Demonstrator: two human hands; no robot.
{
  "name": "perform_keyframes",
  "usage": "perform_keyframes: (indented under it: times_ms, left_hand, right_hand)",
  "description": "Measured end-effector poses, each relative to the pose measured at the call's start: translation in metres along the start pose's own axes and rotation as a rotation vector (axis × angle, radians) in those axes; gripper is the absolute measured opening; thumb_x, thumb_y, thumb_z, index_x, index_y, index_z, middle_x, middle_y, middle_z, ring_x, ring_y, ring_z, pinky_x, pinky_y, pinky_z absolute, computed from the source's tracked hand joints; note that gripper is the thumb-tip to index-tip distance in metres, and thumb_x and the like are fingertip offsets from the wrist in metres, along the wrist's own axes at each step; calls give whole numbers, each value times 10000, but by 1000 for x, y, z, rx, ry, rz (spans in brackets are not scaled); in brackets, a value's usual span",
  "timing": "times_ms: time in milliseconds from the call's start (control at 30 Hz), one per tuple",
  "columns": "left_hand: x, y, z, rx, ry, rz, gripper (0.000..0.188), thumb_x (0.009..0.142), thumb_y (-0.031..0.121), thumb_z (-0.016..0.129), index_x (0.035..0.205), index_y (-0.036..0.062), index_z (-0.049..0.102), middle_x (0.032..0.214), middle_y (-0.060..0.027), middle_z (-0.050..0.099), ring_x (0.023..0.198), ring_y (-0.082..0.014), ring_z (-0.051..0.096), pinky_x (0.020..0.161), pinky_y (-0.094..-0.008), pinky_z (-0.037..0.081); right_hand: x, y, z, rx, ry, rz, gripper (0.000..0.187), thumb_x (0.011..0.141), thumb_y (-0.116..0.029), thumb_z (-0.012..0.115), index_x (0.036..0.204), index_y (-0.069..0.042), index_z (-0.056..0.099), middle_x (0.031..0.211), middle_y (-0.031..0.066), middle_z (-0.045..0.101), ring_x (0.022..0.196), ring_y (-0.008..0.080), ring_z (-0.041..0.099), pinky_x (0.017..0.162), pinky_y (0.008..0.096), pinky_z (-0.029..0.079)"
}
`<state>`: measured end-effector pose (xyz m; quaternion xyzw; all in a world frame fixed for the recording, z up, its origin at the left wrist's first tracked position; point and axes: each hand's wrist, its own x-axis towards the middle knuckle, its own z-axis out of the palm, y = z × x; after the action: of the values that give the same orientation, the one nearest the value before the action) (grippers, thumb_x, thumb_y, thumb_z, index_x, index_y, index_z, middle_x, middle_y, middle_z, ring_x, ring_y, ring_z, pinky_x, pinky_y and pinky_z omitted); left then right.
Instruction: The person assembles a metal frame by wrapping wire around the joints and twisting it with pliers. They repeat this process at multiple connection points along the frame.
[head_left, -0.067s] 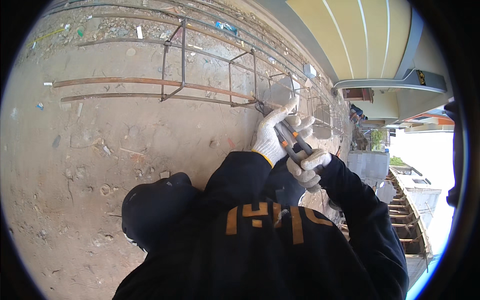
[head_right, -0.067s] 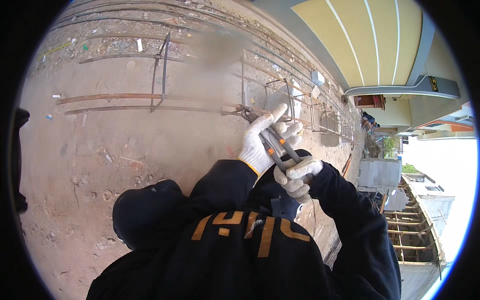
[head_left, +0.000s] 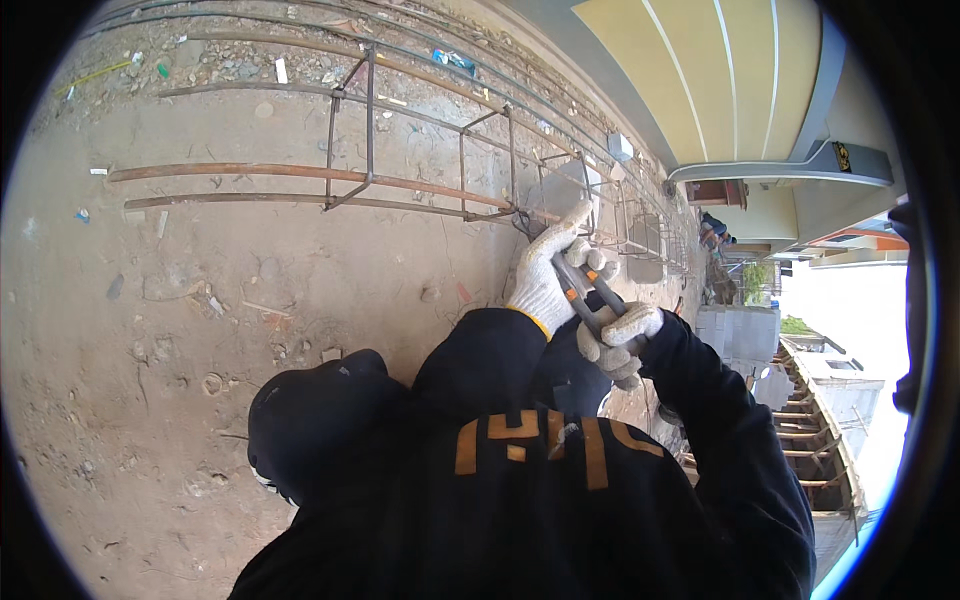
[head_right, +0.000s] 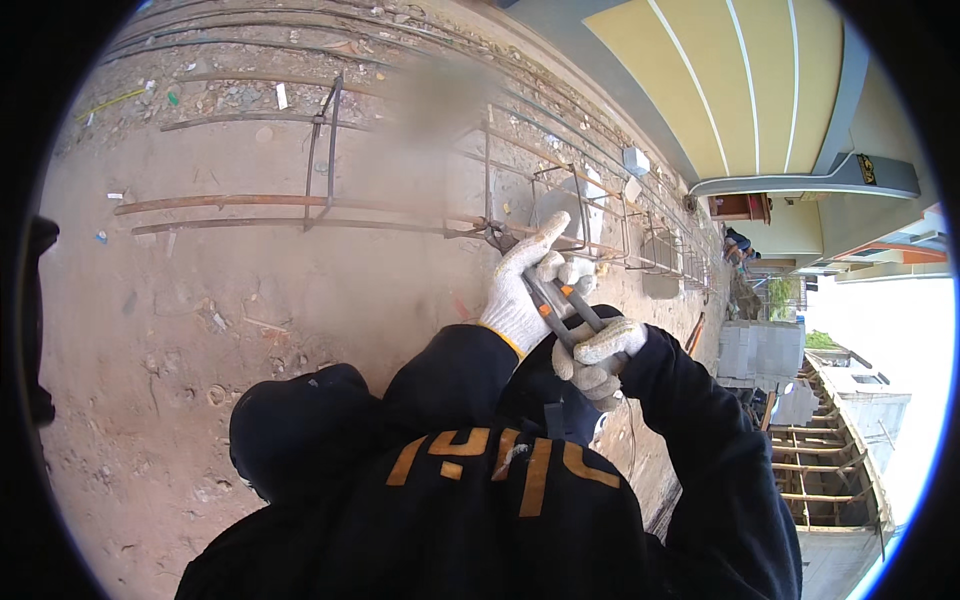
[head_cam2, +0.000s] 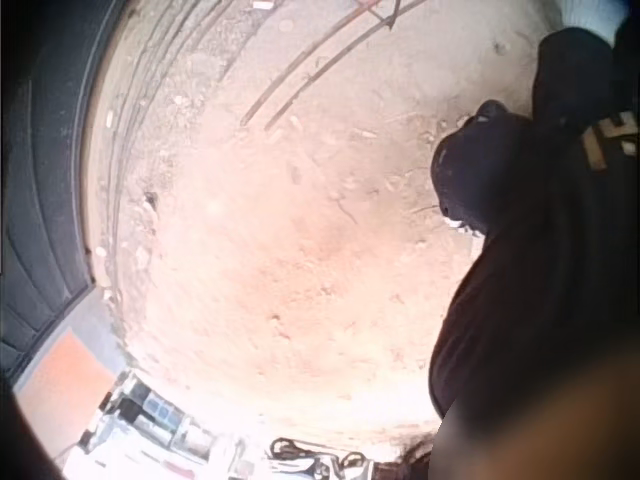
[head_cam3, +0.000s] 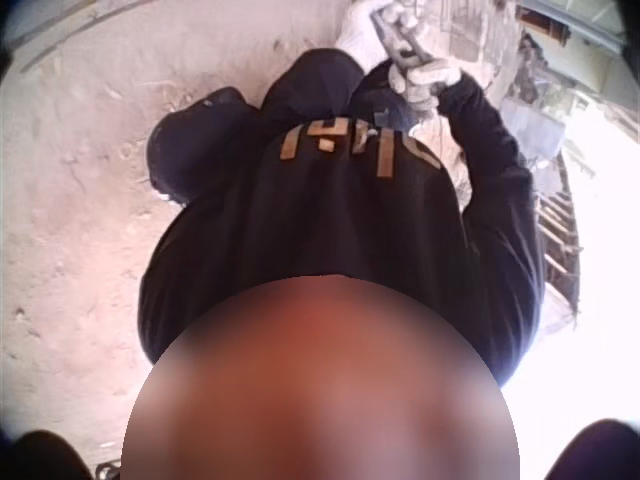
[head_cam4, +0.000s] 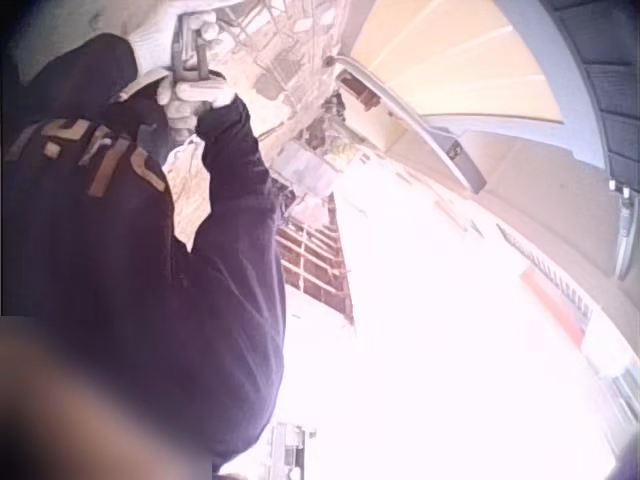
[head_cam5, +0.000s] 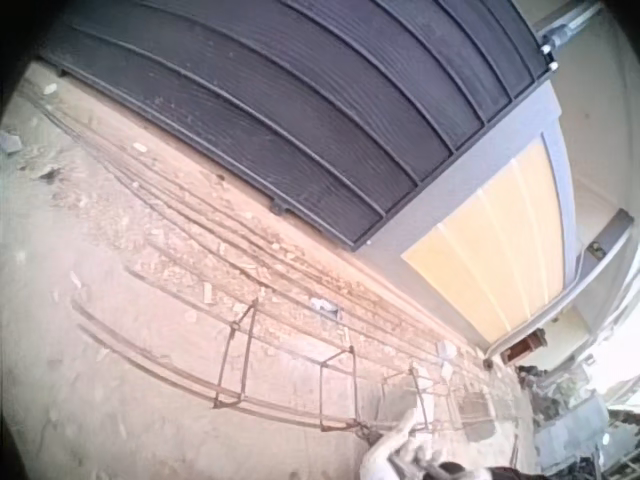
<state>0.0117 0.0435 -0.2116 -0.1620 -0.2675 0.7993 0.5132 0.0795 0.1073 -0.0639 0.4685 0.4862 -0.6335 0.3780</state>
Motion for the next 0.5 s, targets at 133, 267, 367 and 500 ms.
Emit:
perform_keyframes:
  times_ms: [133,267,367,500]
  left_hand:
    - [12,2,-2,-73,56,31,286,957,135,521,1220,68,610,548,42,322,495,-140,371,592,-377,445]
    - [28,-5,-1,-87,237,67,25,890,99,646,891,116,627,543,48,328,446,-136,334,525,-333,410]
    - [22,-5,-5,-13,236,87,68,882,158,680,917,128,631,573,40,402,494,-146,426,574,-360,464]
    - [5,3,-13,60,10,130,286,949,223,600,1198,85,623,675,-19,548,580,-207,527,659,-396,503]
  right_hand:
    - [1,-7,41,-748,717,-85,549,808,-309,777,1187,30,573,852,206,684,653,318,688,564,406,565]
    - [0,28,73,-1879,1293,-356,669,673,-346,818,1209,-39,559,1087,204,648,951,364,649,827,466,515]
    - [6,29,41,-1366,1169,-200,509,732,-362,781,1079,-24,626,891,171,685,819,325,669,766,418,523]
    - [-1,25,-5,50,-71,-107,442,902,-433,671,916,9,672,619,115,626,415,162,529,349,259,385]
